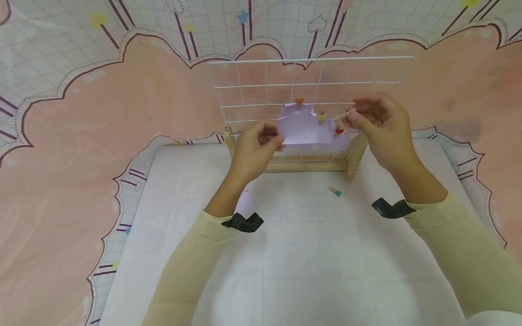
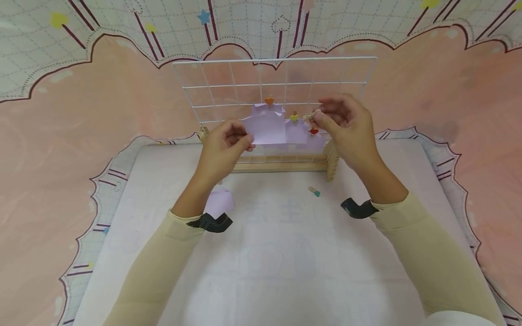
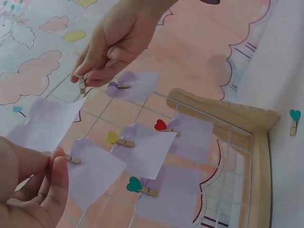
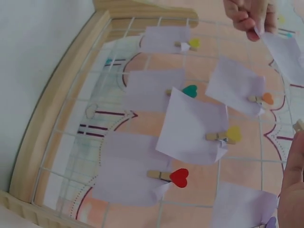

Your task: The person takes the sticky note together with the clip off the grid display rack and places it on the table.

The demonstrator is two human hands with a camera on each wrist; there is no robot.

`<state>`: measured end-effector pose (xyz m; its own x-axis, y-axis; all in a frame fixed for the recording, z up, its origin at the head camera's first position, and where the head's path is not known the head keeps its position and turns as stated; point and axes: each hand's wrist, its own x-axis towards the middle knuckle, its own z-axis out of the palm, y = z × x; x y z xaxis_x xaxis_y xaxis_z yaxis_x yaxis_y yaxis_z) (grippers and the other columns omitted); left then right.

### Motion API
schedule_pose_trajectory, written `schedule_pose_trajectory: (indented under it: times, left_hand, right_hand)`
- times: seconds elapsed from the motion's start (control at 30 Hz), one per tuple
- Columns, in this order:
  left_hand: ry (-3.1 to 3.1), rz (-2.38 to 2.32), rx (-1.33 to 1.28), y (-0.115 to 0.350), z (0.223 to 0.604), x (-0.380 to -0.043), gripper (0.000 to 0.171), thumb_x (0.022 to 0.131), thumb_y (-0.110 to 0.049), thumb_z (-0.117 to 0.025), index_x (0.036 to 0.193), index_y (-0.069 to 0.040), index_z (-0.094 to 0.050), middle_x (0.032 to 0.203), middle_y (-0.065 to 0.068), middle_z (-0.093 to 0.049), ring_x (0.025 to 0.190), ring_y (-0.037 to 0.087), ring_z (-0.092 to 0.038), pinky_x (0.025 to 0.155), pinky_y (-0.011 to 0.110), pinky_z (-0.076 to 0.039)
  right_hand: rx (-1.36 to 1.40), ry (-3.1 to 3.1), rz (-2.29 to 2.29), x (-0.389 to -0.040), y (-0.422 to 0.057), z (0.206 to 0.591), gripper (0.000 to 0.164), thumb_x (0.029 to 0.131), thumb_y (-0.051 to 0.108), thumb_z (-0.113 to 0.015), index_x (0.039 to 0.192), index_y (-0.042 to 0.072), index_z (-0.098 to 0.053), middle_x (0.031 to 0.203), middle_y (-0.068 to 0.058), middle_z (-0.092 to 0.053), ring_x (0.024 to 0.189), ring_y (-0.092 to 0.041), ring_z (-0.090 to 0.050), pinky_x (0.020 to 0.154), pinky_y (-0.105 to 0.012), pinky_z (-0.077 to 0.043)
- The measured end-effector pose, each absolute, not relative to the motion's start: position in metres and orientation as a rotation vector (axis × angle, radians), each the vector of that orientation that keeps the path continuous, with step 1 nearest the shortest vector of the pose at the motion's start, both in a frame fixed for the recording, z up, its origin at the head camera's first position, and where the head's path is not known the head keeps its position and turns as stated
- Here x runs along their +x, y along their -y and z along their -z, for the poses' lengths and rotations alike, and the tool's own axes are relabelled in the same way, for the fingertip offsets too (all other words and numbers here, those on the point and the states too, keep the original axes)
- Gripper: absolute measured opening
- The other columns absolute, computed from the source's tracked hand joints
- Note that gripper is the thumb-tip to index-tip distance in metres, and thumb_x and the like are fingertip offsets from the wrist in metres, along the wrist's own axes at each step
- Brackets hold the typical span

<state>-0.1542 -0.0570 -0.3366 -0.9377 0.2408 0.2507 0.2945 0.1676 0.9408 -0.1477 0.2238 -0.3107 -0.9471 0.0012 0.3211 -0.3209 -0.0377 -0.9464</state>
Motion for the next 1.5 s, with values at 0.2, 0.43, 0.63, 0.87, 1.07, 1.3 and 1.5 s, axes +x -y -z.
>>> schedule_pose_trajectory:
  times: [0.2,0.43,0.63,0.87,1.07,1.3,1.5]
  left_hand:
    - [2.351,1.983,-0.532,0.067,0.341,-0.151,0.042,0.096,0.003,-0.066,0.136,-0.001,-0.056,0.103,0.015,-0.061,0.084,0.021,-0.07,0.078,0.031,-0.062]
    - [2.345,2.009,-0.654,0.076,0.35,-0.148,0.074,0.095,0.009,-0.058,0.158,-0.025,-0.038,0.113,0.012,-0.05,0.081,0.022,-0.065,0.081,0.039,-0.062]
    - [2.444,1.878,-0.636,0.085,0.357,-0.143,0.07,0.094,0.011,-0.052,0.154,-0.026,-0.046,0.127,0.015,-0.055,0.082,0.026,-0.068,0.075,0.032,-0.062]
    - [2.508,1.873,-0.506,0.095,0.364,-0.136,0.04,0.098,0.002,-0.05,0.134,-0.01,-0.063,0.138,0.012,-0.058,0.083,0.026,-0.07,0.076,0.033,-0.062]
    - [2.593,1.859,-0.441,0.105,0.369,-0.132,0.03,0.104,-0.01,-0.053,0.133,-0.006,-0.062,0.127,0.013,-0.06,0.078,0.023,-0.068,0.076,0.035,-0.062]
    - [2.699,1.832,-0.349,0.115,0.377,-0.129,0.035,0.103,-0.011,-0.059,0.137,-0.004,-0.054,0.116,0.019,-0.065,0.075,0.021,-0.068,0.071,0.029,-0.061]
    - [2.677,1.889,-0.303,0.119,0.386,-0.125,0.034,0.101,-0.008,-0.061,0.134,-0.003,-0.052,0.135,0.02,-0.061,0.073,0.022,-0.068,0.07,0.032,-0.061]
  right_hand:
    - [0.397,2.017,-2.102,-0.141,-0.226,0.321,0.02,0.091,-0.004,-0.071,0.111,-0.006,-0.073,0.106,-0.01,-0.073,0.092,-0.017,-0.073,0.087,-0.021,-0.057]
    - [0.411,1.989,-2.177,-0.133,-0.229,0.333,0.014,0.091,-0.008,-0.07,0.103,-0.015,-0.07,0.107,-0.01,-0.072,0.094,-0.016,-0.073,0.087,-0.022,-0.058]
    - [0.402,2.075,-2.166,-0.126,-0.229,0.337,0.02,0.092,-0.005,-0.07,0.11,-0.014,-0.069,0.115,-0.006,-0.074,0.102,-0.015,-0.073,0.091,-0.021,-0.056]
    - [0.33,2.193,-2.095,-0.12,-0.231,0.346,0.022,0.092,-0.002,-0.072,0.113,-0.007,-0.072,0.114,0.0,-0.075,0.099,-0.012,-0.07,0.085,-0.017,-0.057]
    - [0.168,2.409,-1.919,-0.114,-0.233,0.356,0.023,0.093,0.009,-0.074,0.112,-0.002,-0.074,0.108,0.007,-0.072,0.1,-0.012,-0.064,0.084,-0.013,-0.055]
    - [0.02,2.567,-1.85,-0.107,-0.238,0.37,0.027,0.095,0.023,-0.074,0.115,0.006,-0.075,0.109,0.01,-0.073,0.098,-0.009,-0.066,0.083,-0.013,-0.055]
    - [0.006,2.547,-1.983,-0.104,-0.243,0.386,0.02,0.094,0.019,-0.075,0.112,0.01,-0.077,0.109,0.01,-0.075,0.095,-0.006,-0.068,0.084,-0.014,-0.055]
